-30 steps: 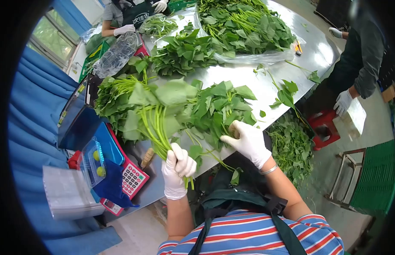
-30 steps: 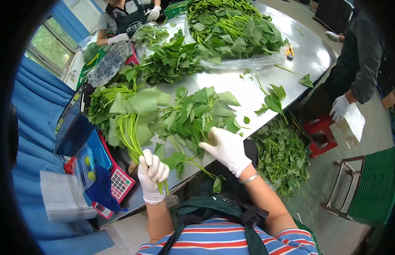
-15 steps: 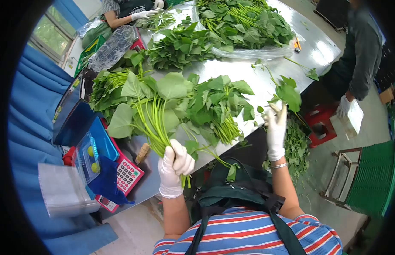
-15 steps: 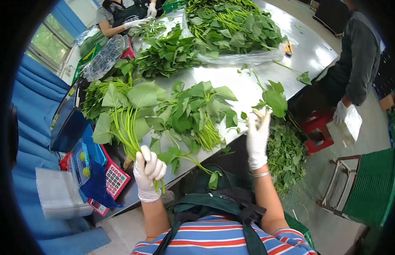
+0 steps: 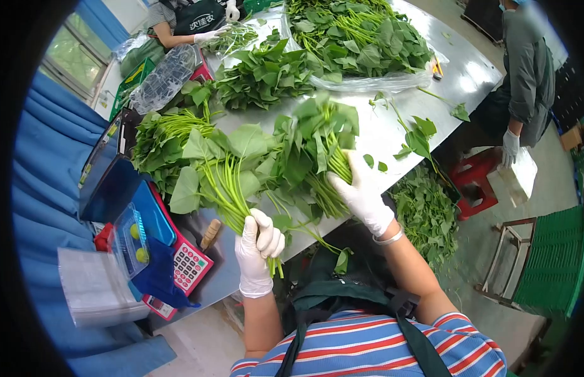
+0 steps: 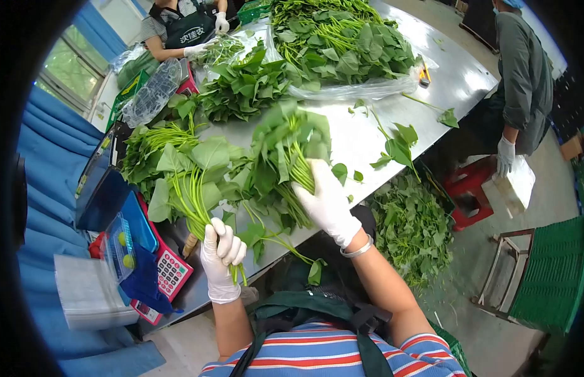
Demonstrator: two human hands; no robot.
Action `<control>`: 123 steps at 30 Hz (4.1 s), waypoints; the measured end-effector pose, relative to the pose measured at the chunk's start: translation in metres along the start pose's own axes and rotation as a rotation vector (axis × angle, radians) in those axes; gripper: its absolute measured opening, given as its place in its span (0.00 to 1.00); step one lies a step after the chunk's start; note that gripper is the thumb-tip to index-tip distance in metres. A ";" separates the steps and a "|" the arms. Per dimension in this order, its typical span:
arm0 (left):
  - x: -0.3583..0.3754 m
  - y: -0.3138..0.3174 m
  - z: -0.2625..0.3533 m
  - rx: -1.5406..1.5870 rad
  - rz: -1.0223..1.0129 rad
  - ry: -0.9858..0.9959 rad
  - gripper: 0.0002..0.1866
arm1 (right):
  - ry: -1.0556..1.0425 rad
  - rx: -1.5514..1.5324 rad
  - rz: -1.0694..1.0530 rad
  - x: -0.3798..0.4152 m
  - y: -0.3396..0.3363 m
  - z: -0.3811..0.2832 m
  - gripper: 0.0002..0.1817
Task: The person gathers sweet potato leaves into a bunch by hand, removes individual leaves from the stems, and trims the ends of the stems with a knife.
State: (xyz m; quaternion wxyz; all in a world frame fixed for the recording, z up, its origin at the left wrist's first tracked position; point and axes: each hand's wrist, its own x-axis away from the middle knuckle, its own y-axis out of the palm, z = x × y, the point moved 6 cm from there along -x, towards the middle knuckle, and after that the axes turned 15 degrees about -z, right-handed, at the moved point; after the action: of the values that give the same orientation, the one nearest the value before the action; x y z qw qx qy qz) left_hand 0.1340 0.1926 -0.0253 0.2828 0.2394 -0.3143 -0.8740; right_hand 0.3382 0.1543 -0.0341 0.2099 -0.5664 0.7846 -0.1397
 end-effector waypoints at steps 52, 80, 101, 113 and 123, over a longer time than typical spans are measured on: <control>0.000 0.002 -0.027 -0.310 0.379 -0.031 0.19 | 0.051 -0.466 -0.511 0.037 0.049 -0.040 0.08; 0.015 -0.032 0.031 0.054 0.243 0.198 0.08 | -0.043 0.555 -0.390 0.062 0.049 0.011 0.08; 0.017 -0.039 0.011 0.199 0.262 0.138 0.10 | 0.127 0.672 -0.486 0.100 0.047 0.038 0.16; 0.012 -0.024 -0.015 -0.156 0.480 -0.001 0.05 | 0.276 -0.802 -0.312 0.066 0.024 -0.015 0.10; 0.011 0.002 -0.043 -0.201 0.229 -0.074 0.12 | 0.223 -0.911 -0.380 0.070 0.041 -0.021 0.10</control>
State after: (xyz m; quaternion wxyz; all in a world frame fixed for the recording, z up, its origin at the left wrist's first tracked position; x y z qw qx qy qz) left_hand 0.1521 0.1664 -0.0563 0.3916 0.1400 -0.2605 -0.8713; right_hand 0.2749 0.1012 -0.0464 -0.1727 -0.7147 0.6667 0.1214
